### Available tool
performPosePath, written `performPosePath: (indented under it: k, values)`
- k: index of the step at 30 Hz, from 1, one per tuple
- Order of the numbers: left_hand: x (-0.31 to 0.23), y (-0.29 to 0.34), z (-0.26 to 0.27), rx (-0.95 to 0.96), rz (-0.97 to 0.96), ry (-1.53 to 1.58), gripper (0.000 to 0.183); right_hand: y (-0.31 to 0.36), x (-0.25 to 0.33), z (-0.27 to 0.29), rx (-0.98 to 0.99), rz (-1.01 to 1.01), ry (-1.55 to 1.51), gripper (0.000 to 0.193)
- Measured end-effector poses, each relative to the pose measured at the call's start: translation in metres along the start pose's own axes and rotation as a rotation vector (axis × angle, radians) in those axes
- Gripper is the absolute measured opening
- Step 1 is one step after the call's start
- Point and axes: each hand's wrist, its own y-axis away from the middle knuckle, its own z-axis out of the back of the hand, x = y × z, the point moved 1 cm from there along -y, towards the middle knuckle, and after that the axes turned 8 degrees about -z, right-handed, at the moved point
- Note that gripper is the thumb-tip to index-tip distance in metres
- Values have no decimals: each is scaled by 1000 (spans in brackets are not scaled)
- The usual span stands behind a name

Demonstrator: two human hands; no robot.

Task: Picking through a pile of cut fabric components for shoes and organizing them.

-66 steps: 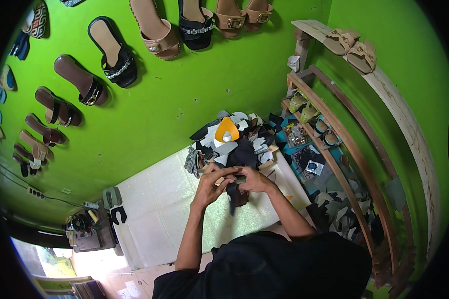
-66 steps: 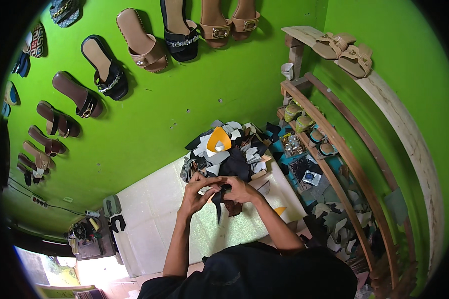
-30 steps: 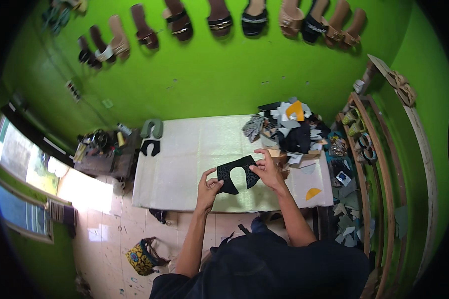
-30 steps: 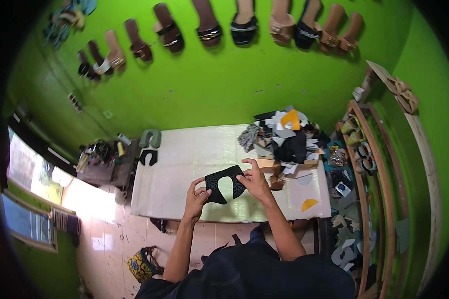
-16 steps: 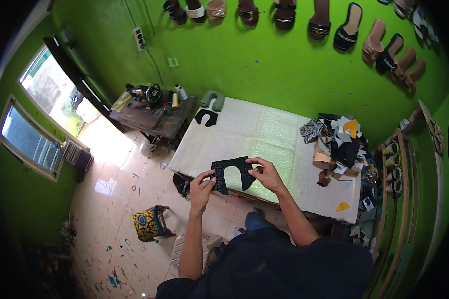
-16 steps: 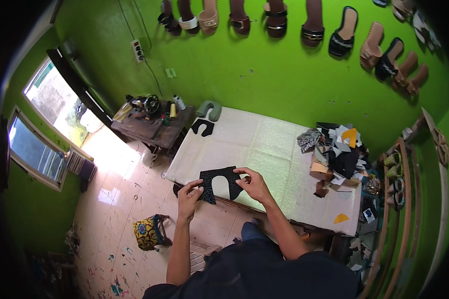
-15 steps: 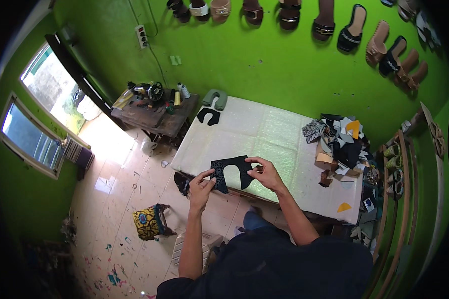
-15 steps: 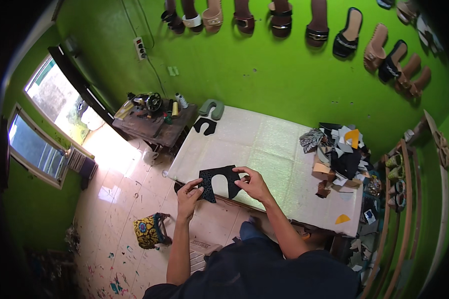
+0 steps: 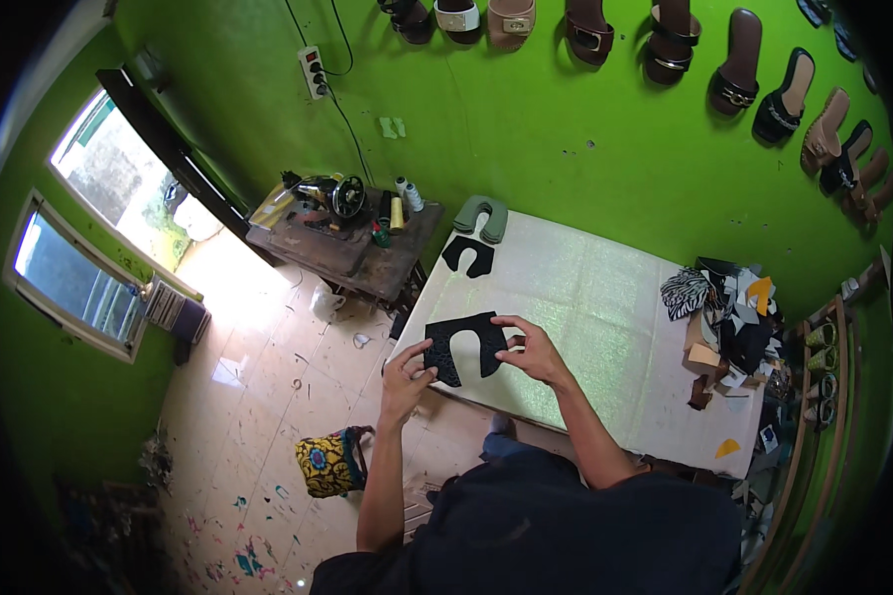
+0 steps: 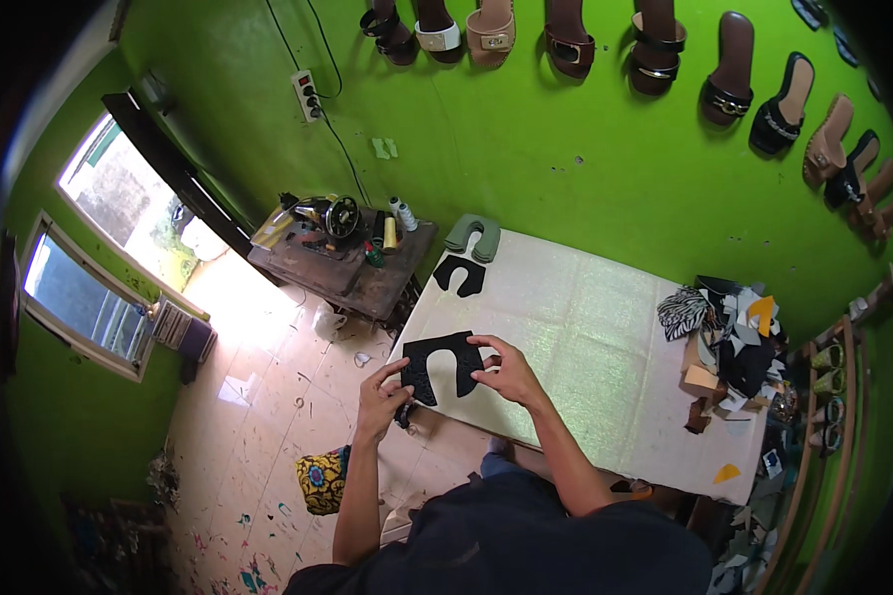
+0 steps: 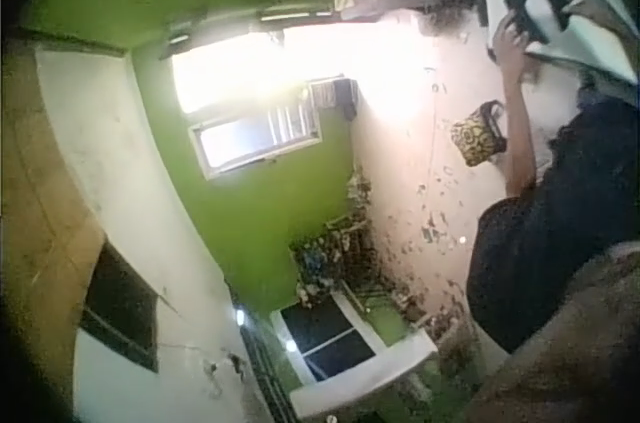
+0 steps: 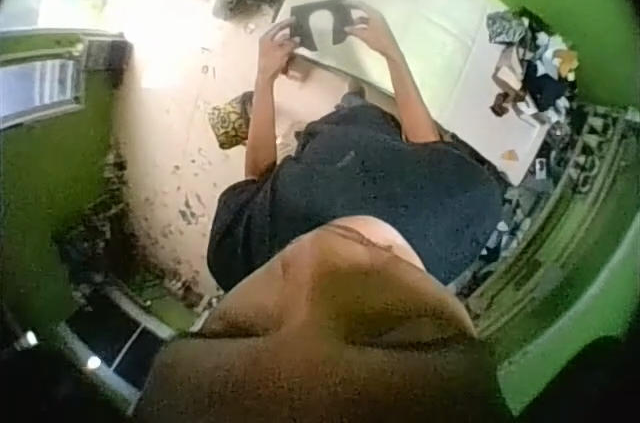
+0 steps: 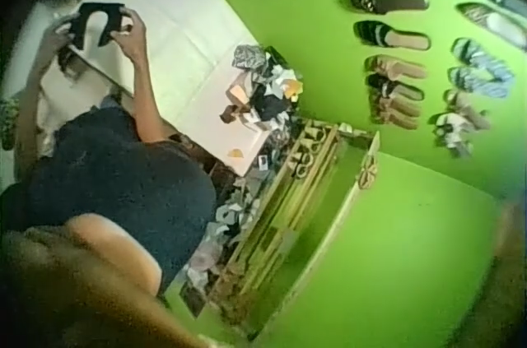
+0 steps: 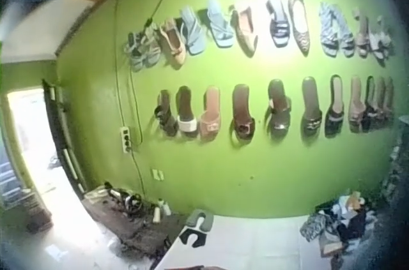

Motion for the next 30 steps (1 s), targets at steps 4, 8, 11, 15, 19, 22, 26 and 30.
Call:
performPosePath:
  k: [4, 8, 11, 15, 19, 22, 26, 30]
  values:
    - [-8, -50, 15, -1, 0, -1, 53, -45, 16, -5, -38, -5, 41, 63]
    - [-13, -93, 33, -4, 35, -47, 49, -78, 28, -10, -83, 6, 75, 61]
    - [-9, -123, 44, 59, 78, -71, 48, -101, 18, -12, -115, -11, 61, 60]
    - [-3, -165, 58, 160, 37, -139, 48, -124, 18, -19, -198, -50, 81, 60]
    - [18, -210, 77, 288, 96, -27, 50, -149, 14, -25, -341, 7, 170, 62]
    - [37, -243, 96, 399, 86, -68, 48, -167, 11, -35, -426, -54, 148, 62]
    - [52, -281, 107, 467, -71, -154, 48, -185, 7, -52, -557, -29, 159, 62]
    - [77, -307, 125, 603, 88, -129, 47, -197, 3, -71, -643, -218, 139, 62]
